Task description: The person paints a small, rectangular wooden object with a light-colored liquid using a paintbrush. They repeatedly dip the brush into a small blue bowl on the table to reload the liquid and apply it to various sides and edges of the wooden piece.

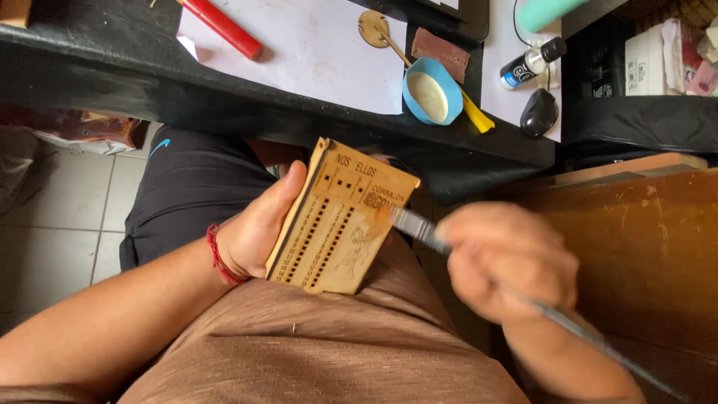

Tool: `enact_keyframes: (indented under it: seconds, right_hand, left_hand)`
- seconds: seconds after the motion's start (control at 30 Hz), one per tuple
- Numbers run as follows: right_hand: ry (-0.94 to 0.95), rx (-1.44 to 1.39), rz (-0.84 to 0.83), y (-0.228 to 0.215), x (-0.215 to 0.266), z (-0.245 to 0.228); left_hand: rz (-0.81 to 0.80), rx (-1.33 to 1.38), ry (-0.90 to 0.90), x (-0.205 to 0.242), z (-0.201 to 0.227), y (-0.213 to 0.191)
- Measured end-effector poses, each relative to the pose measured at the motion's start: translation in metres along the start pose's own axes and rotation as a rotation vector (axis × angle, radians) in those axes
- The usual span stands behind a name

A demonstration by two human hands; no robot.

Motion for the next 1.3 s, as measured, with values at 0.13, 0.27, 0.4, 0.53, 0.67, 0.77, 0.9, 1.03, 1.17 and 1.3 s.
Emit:
enact_keyframes:
  seconds: [0.13, 0.27, 0.4, 0.53, 0.67, 0.77, 0.9, 1.03, 1.17, 1.3]
  right_hand:
    - [0.010, 0.174, 0.168, -0.016, -0.007, 0.004]
    - [0.107, -0.108, 0.076, -0.001, -0.003, 0.009]
    - [0.005, 0.023, 0.233, -0.011, -0.001, 0.011]
    - [0.054, -0.153, 0.030, 0.011, -0.012, 0.003]
    - [-0.017, 0.145, 0.183, -0.005, -0.001, 0.000]
    - [0.045, 0.092, -0.055, 0.019, 0.005, -0.002]
    - [-0.163, 0.025, -0.009, 0.020, -0.001, -0.014]
    - [-0.188, -0.048, -0.095, 0.029, 0.001, -0.022]
    - [0.083, 0.324, 0.167, -0.008, -0.002, 0.031]
    - [0.267, 0.143, 0.313, -0.047, -0.006, 0.133]
  left_hand:
    - [-0.039, -0.085, 0.097, -0.003, 0.011, 0.022]
    - [-0.043, -0.015, 0.021, 0.001, 0.001, 0.008]
    - [-0.028, -0.082, 0.025, -0.002, 0.002, 0.008]
    - [-0.006, -0.025, 0.003, 0.001, -0.003, 0.001]
    - [-0.018, -0.010, 0.015, 0.000, -0.003, -0.003]
    - [0.057, 0.028, -0.015, 0.002, -0.010, -0.013]
    - [0.009, -0.014, 0.033, -0.001, 0.000, -0.004]
    - [0.041, -0.084, 0.052, -0.001, 0.002, -0.003]
    - [-0.026, -0.031, 0.028, 0.001, -0.002, 0.003]
    - [0.063, 0.117, 0.099, 0.001, 0.008, -0.005]
Point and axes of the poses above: each hand's wrist, its own x-axis away from the middle knuckle, its own y-axis out of the palm, z = x × y, the point moved 10 cm from there along -x, towards the middle knuckle, and after that the axes turned 4 degrees about y, right-handed, at the moved point
